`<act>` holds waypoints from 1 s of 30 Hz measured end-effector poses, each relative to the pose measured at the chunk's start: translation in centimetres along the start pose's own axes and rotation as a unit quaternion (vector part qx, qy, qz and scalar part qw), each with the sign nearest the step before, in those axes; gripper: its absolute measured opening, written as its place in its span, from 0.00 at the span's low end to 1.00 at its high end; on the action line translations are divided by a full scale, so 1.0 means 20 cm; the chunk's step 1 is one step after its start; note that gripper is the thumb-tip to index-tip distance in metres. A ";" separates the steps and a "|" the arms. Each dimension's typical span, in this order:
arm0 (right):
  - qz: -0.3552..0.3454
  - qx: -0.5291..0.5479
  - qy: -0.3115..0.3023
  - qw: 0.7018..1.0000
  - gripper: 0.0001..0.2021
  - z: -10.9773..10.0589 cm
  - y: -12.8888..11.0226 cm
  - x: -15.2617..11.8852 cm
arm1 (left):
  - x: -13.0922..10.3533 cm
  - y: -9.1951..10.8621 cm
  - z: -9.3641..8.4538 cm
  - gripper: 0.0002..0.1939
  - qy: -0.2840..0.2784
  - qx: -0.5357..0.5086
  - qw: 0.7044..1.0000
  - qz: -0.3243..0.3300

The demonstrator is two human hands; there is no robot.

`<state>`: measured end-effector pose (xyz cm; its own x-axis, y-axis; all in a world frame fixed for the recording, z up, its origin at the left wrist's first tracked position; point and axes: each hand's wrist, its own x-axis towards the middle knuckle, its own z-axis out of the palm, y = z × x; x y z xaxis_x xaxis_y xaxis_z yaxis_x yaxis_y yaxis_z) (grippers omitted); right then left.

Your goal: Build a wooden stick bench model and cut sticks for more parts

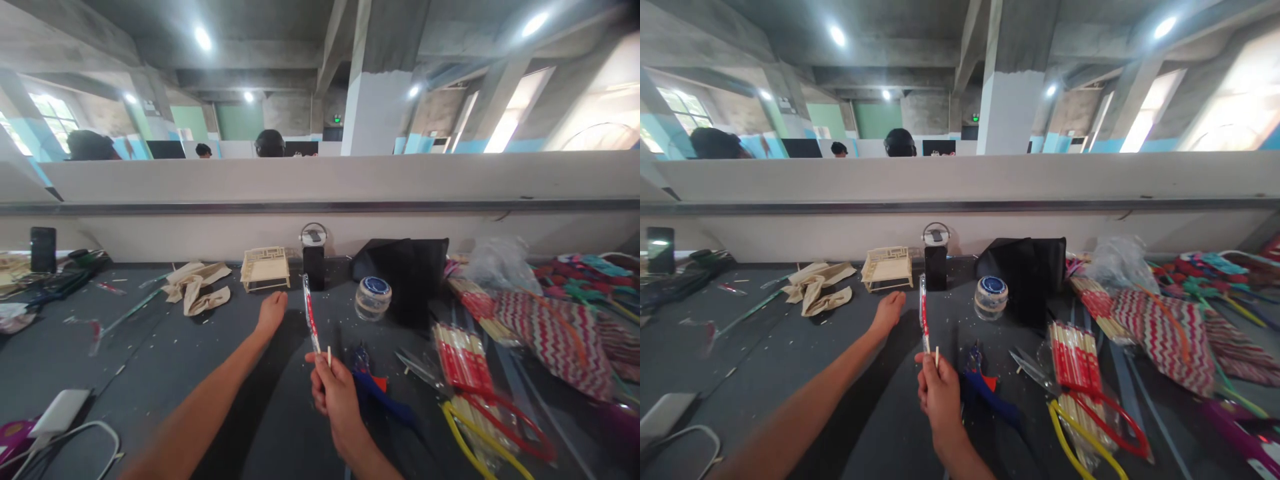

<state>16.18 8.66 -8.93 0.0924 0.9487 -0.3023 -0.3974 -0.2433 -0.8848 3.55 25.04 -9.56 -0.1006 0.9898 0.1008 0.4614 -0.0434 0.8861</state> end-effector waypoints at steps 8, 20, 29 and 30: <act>0.004 0.006 -0.009 1.000 0.26 0.01 0.01 -0.02 | -0.64 -0.02 -0.39 0.09 -0.380 0.199 0.875 0.222; -0.002 -0.015 0.002 1.000 0.26 0.00 0.02 0.00 | 0.16 -0.17 -0.42 0.20 0.011 0.324 0.945 -0.042; 0.002 -0.014 0.005 1.000 0.25 0.00 0.01 0.00 | 0.37 -0.22 -0.37 0.17 0.036 0.365 0.926 -0.090; 0.001 -0.015 0.003 1.000 0.25 0.00 0.01 0.00 | 0.37 -0.22 -0.37 0.17 0.034 0.369 0.925 -0.088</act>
<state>16.05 8.62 -9.15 0.0970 0.9470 -0.3062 -0.3706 -0.2511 -0.8942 -5.81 31.59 -9.41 -0.2751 0.9608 0.0348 0.9058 0.2469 0.3443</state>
